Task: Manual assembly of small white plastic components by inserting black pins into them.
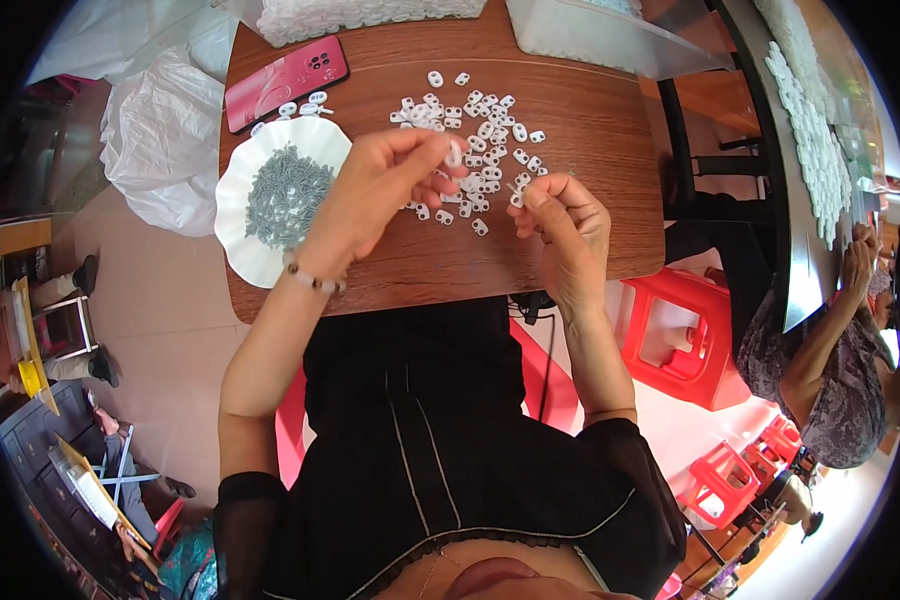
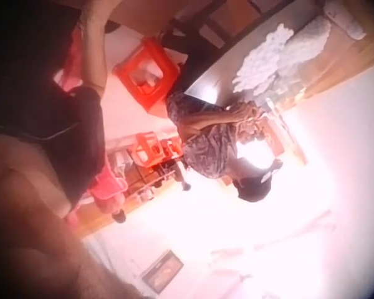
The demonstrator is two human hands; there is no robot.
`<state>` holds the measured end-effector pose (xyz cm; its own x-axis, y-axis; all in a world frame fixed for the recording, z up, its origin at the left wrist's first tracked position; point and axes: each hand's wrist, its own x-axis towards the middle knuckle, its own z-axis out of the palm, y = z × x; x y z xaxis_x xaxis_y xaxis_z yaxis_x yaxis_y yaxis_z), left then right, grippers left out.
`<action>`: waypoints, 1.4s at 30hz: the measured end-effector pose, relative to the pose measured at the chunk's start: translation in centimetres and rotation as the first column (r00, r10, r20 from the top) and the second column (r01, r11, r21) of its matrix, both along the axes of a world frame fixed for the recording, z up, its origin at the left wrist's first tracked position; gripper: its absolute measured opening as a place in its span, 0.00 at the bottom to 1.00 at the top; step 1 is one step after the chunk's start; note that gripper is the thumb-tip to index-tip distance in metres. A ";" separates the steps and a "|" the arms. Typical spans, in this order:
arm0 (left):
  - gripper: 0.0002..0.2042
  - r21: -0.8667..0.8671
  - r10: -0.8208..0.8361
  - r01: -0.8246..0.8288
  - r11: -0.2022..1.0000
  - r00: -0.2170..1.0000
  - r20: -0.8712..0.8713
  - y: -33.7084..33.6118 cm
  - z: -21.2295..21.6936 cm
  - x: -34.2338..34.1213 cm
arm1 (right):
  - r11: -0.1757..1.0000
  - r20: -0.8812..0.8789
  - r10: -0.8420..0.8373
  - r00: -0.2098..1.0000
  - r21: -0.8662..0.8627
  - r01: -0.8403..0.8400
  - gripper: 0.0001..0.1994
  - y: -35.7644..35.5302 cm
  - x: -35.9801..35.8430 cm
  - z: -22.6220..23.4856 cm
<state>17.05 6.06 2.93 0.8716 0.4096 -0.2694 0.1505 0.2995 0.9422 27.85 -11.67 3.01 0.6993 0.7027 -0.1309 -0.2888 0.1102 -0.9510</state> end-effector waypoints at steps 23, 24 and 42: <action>0.13 -0.297 0.167 -0.136 0.945 0.982 0.082 -4.2 -0.3 -6.0 | 0.954 0.073 0.292 0.954 -0.096 -0.285 0.04 0.6 -2.8 0.9; 0.13 -0.296 0.168 -0.139 0.945 0.983 0.077 -4.2 -0.3 -6.0 | 0.956 0.072 0.287 0.955 -0.089 -0.280 0.04 0.6 -2.9 0.9; 0.13 -0.225 0.189 -0.164 0.960 0.978 0.093 -4.8 -1.0 -6.1 | 0.959 0.006 0.274 0.962 -0.076 -0.273 0.05 0.7 -2.9 0.5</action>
